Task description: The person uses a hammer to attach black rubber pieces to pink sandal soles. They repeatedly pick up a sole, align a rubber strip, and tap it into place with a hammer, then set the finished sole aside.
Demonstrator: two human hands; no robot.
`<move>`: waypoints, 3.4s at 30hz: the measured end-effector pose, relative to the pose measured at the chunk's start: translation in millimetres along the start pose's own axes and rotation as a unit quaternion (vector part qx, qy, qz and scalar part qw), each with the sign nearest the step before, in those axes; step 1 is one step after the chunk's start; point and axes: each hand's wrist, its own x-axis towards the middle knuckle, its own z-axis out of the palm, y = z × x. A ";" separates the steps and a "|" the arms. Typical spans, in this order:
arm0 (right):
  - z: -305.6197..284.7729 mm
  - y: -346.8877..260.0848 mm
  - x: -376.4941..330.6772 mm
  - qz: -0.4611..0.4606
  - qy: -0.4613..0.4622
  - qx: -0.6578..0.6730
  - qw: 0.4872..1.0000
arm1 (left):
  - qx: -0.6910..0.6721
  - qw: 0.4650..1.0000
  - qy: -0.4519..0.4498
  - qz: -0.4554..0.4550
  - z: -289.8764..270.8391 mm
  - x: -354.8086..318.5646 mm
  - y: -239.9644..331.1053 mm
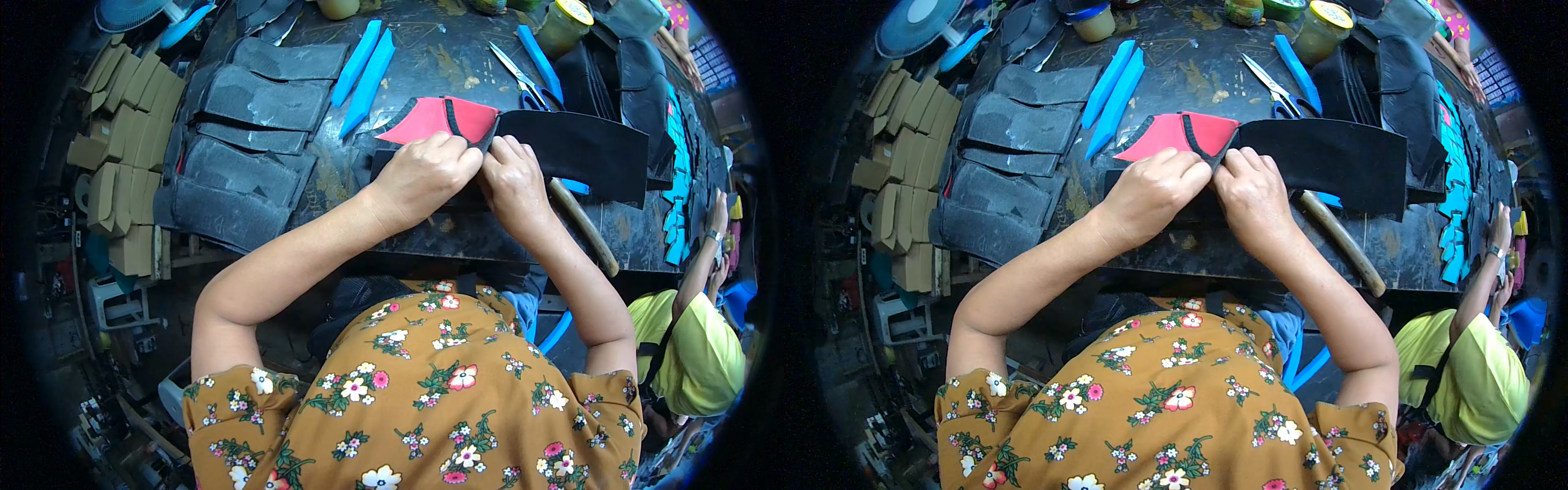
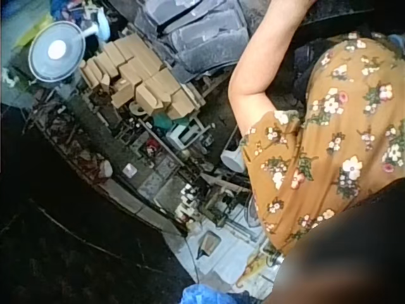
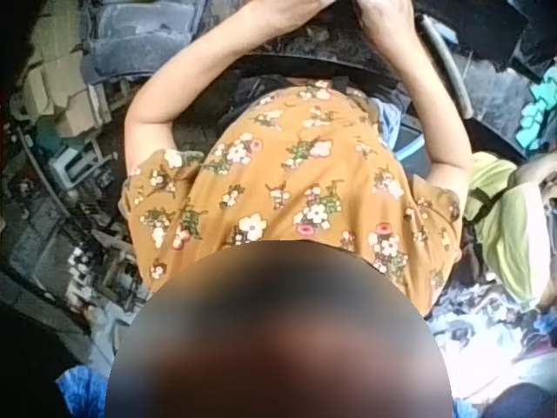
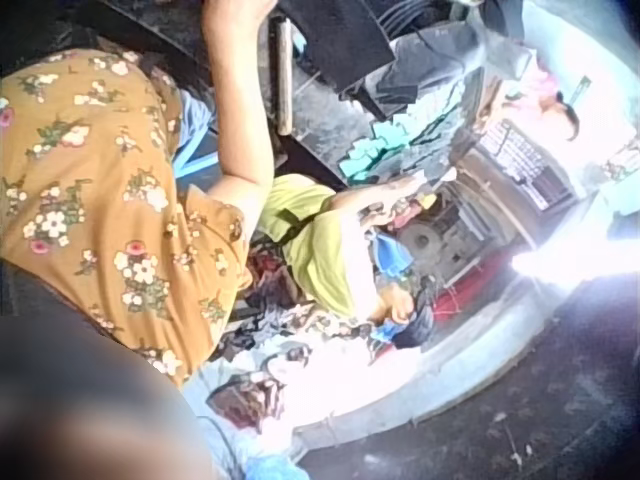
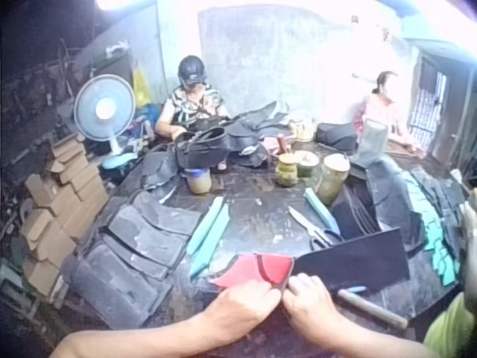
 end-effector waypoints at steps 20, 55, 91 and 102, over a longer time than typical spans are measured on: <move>-4.7 -0.8 2.2 0.002 0.006 0.035 0.999 | -0.122 0.984 0.018 -0.125 7.9 -4.0 -26.0; 11.8 -13.2 10.9 -0.013 0.024 0.052 0.998 | -0.170 0.964 -0.047 -0.198 -5.9 -3.8 -43.5; -2.1 -11.8 -2.5 -0.007 -0.018 0.070 0.997 | -0.522 0.775 0.032 -0.354 5.0 -18.6 -63.2; -1.0 -11.8 -3.5 -0.012 -0.006 0.061 0.998 | -0.212 0.924 -0.006 -0.317 0.0 -1.5 -21.5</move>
